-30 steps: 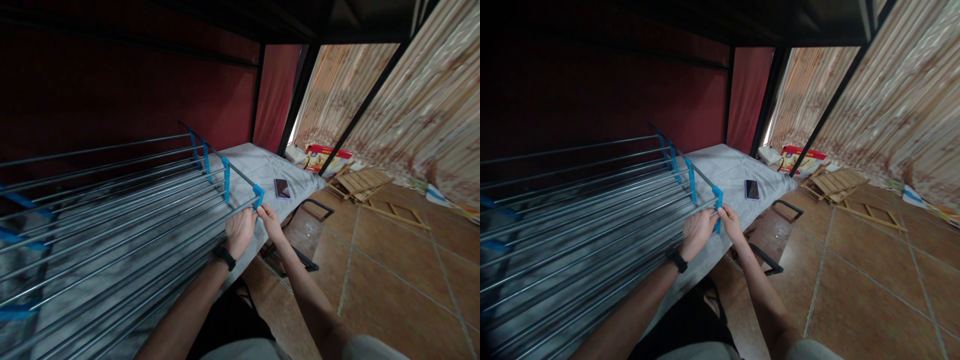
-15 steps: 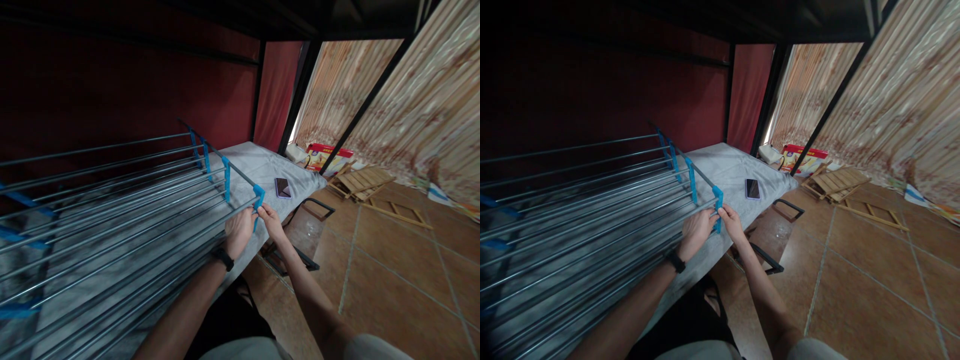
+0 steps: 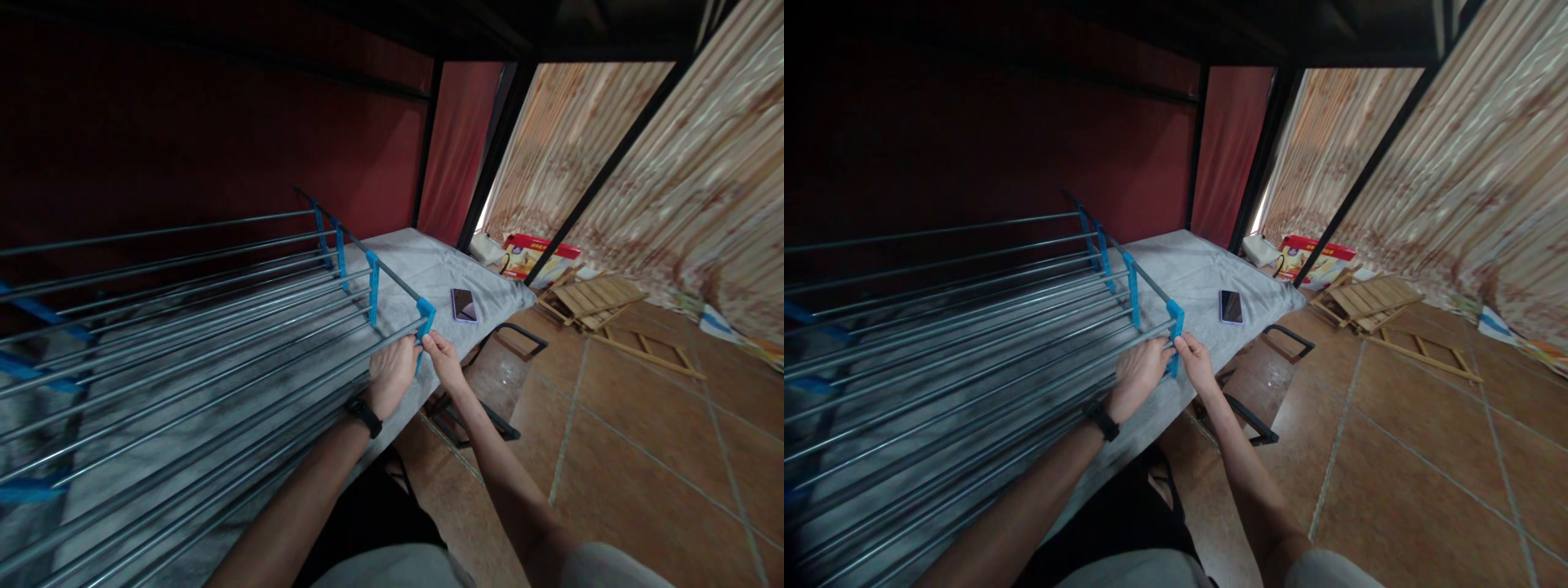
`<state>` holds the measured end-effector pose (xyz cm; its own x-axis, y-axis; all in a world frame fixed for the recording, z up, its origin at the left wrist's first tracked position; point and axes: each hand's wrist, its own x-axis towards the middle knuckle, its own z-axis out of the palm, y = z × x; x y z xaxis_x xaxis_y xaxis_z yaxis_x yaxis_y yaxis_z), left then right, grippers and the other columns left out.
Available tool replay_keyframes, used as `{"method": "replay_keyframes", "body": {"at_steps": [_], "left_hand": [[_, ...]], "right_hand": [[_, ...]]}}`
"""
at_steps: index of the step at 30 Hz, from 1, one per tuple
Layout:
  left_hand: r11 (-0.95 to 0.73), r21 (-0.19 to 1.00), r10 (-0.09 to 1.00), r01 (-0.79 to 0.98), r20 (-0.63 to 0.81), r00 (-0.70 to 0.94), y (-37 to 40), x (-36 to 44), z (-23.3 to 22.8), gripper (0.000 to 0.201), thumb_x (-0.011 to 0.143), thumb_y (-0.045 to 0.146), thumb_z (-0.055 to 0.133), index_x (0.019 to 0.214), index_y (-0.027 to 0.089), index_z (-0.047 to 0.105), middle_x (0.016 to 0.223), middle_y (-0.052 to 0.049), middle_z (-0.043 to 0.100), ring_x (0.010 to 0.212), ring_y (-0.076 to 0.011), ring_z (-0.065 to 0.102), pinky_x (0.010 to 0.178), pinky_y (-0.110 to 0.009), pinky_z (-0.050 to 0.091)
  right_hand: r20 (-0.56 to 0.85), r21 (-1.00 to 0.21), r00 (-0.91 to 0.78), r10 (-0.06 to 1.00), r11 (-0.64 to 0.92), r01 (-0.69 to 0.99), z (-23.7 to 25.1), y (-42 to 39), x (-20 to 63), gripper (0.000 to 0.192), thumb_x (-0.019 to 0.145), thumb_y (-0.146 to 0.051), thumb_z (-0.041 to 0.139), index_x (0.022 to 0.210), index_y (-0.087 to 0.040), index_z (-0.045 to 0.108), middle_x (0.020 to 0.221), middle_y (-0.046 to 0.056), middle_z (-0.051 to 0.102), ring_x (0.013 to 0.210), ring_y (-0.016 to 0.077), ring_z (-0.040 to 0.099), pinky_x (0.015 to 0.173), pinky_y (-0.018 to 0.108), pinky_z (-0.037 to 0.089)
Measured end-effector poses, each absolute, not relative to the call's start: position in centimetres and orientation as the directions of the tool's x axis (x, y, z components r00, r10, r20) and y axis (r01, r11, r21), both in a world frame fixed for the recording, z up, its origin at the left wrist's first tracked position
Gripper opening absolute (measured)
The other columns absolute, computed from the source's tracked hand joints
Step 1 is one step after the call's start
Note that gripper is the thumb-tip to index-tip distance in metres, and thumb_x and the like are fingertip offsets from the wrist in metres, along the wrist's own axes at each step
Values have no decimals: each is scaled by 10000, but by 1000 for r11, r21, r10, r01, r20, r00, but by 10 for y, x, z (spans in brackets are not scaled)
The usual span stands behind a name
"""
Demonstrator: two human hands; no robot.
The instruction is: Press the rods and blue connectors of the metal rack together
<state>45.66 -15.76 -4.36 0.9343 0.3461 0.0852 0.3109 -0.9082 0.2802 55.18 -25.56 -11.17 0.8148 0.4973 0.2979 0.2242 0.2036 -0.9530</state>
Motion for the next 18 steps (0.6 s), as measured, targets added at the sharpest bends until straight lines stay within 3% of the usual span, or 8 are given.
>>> {"method": "replay_keyframes", "body": {"at_steps": [6, 13, 18], "left_hand": [[-937, 230, 290, 264, 87, 953, -159, 451, -36, 350, 1009, 377, 354, 1155, 185, 607, 922, -117, 717, 882, -250, 692, 728, -324, 489], [-966, 160, 224, 205, 117, 967, -158, 443, -35, 361, 1017, 301, 308, 1220, 144, 561, 1113, -153, 678, 947, -263, 675, 763, -339, 490], [-971, 158, 192, 180, 63, 979, -155, 444, -36, 387, 1025, 275, 251, 1143, 118, 585, 1000, -167, 700, 937, -257, 683, 757, -324, 483]], "right_hand": [[315, -948, 811, 493, 197, 249, -110, -257, 550, 358, 859, -559, 615, 762, -219, 673, 771, -9, 574, 760, 161, 506, 774, 300, 418], [288, -958, 804, 520, 170, 233, -113, -258, 553, 391, 857, -592, 599, 911, -224, 721, 866, 11, 652, 856, 190, 553, 856, 326, 435], [286, -958, 812, 509, 176, 227, -114, -258, 552, 351, 865, -564, 601, 892, -235, 721, 839, 3, 641, 855, 190, 563, 862, 325, 436]]}}
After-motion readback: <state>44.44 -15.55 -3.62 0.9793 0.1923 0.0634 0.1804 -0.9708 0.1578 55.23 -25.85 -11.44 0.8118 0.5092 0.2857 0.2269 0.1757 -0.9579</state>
